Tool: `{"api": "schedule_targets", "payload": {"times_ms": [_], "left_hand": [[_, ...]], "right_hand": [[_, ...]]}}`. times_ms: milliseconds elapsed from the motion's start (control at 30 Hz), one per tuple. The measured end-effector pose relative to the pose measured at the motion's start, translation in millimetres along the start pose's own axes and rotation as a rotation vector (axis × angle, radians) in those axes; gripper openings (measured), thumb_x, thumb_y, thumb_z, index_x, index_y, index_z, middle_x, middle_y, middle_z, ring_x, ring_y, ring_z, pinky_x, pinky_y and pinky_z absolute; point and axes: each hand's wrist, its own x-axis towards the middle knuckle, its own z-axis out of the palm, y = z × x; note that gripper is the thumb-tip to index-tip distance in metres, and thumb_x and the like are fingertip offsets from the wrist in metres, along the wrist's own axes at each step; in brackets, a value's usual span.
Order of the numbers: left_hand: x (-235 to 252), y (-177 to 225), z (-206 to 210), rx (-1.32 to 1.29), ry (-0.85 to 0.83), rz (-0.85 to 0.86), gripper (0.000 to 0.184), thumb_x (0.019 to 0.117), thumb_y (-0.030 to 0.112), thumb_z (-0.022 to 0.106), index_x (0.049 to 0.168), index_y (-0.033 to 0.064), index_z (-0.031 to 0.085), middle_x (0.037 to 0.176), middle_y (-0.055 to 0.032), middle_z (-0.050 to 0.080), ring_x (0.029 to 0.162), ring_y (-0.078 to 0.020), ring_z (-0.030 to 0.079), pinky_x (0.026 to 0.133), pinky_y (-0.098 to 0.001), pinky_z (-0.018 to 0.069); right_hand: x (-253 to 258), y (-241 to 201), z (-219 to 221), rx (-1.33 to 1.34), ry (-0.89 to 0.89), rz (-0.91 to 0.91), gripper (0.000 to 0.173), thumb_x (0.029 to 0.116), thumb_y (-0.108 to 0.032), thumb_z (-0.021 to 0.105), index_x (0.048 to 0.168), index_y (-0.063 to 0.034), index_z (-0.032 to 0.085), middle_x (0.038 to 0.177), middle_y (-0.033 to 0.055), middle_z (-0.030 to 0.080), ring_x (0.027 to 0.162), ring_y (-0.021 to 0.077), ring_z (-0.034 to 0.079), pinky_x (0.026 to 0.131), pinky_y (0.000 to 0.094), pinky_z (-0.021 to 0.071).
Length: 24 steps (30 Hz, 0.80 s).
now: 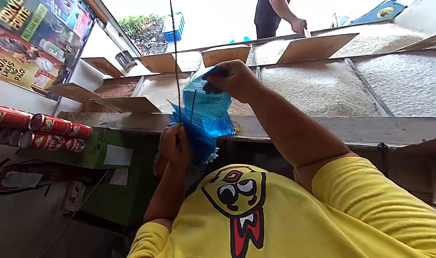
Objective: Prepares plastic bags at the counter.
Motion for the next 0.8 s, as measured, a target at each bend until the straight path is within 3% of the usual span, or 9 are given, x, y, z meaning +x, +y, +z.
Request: {"api": "schedule_targets", "payload": {"times_ms": [133, 267, 333, 433, 500, 667, 733, 800], "left_hand": [[7, 5, 12, -0.054, -0.015, -0.022, 0.019, 0.1054, 0.015, 0.056, 0.099, 0.0005, 0.066, 0.084, -0.002, 0.062, 0.079, -0.0035, 0.06, 0.074, -0.0184, 0.0522], [10, 6, 19, -0.043, -0.01, -0.052, 0.019, 0.106, 0.015, 0.055, 0.101, 0.001, 0.067, 0.087, -0.002, 0.065, 0.081, -0.003, 0.063, 0.077, -0.0196, 0.0541], [12, 8, 22, -0.045, 0.004, -0.067, 0.018, 0.1057, 0.014, 0.056, 0.101, 0.001, 0.067, 0.086, -0.0014, 0.065, 0.08, -0.0022, 0.062, 0.076, -0.0187, 0.0539], [15, 10, 25, -0.06, 0.032, -0.082, 0.018, 0.1053, 0.015, 0.057, 0.1, 0.0008, 0.068, 0.085, -0.0007, 0.065, 0.078, -0.0017, 0.062, 0.073, -0.0181, 0.0541], [17, 11, 26, -0.058, 0.054, -0.078, 0.019, 0.1053, 0.015, 0.056, 0.099, 0.0004, 0.067, 0.083, -0.0003, 0.064, 0.076, -0.0018, 0.061, 0.071, -0.0183, 0.0536], [20, 13, 26, -0.051, 0.077, -0.049, 0.019, 0.105, 0.013, 0.056, 0.096, 0.0001, 0.066, 0.082, -0.0011, 0.062, 0.074, -0.0025, 0.061, 0.07, -0.0192, 0.0534], [19, 11, 25, -0.046, 0.099, -0.069, 0.019, 0.1038, 0.01, 0.056, 0.095, -0.0022, 0.067, 0.083, -0.0033, 0.065, 0.076, -0.0036, 0.061, 0.072, -0.021, 0.0525], [23, 10, 23, -0.032, 0.106, -0.132, 0.018, 0.1042, 0.007, 0.053, 0.096, -0.0025, 0.067, 0.09, -0.0039, 0.067, 0.086, -0.0049, 0.064, 0.08, -0.0232, 0.054]], "right_hand": [[-5, -26, 4, -0.184, -0.024, -0.1, 0.012, 0.1009, -0.016, 0.065, 0.102, -0.0075, 0.074, 0.085, -0.0049, 0.072, 0.074, -0.0052, 0.064, 0.073, 0.0161, 0.0551], [-9, -35, 8, -0.323, -0.018, -0.219, 0.016, 0.1023, -0.017, 0.063, 0.104, -0.0067, 0.075, 0.09, -0.0016, 0.074, 0.08, -0.0045, 0.067, 0.077, 0.016, 0.0547], [-11, -35, 10, -0.444, 0.022, -0.335, 0.018, 0.1026, -0.015, 0.061, 0.102, -0.0056, 0.076, 0.09, 0.0028, 0.075, 0.081, 0.0029, 0.069, 0.078, 0.0222, 0.0556], [-15, -35, 18, -0.697, 0.082, -0.48, 0.021, 0.1002, -0.004, 0.056, 0.104, -0.005, 0.077, 0.092, 0.0127, 0.076, 0.084, 0.0254, 0.074, 0.076, 0.0429, 0.0596], [-17, -33, 26, -0.819, 0.103, -0.54, 0.025, 0.0976, 0.002, 0.054, 0.105, -0.0056, 0.076, 0.09, 0.016, 0.074, 0.082, 0.0332, 0.074, 0.071, 0.0483, 0.0591], [-13, -28, 36, -0.858, 0.088, -0.679, 0.023, 0.0955, 0.004, 0.054, 0.101, -0.0021, 0.075, 0.084, 0.0173, 0.072, 0.079, 0.0352, 0.072, 0.069, 0.0467, 0.0583], [-18, -27, 42, -0.808, -0.017, -0.687, 0.019, 0.0946, 0.004, 0.056, 0.097, -0.0014, 0.074, 0.082, 0.0173, 0.071, 0.081, 0.0361, 0.072, 0.07, 0.0501, 0.0574], [-29, -17, 54, -0.684, -0.202, -0.699, 0.013, 0.088, 0.005, 0.062, 0.095, -0.0014, 0.071, 0.08, 0.0168, 0.069, 0.079, 0.0365, 0.071, 0.068, 0.0531, 0.0557]]}}
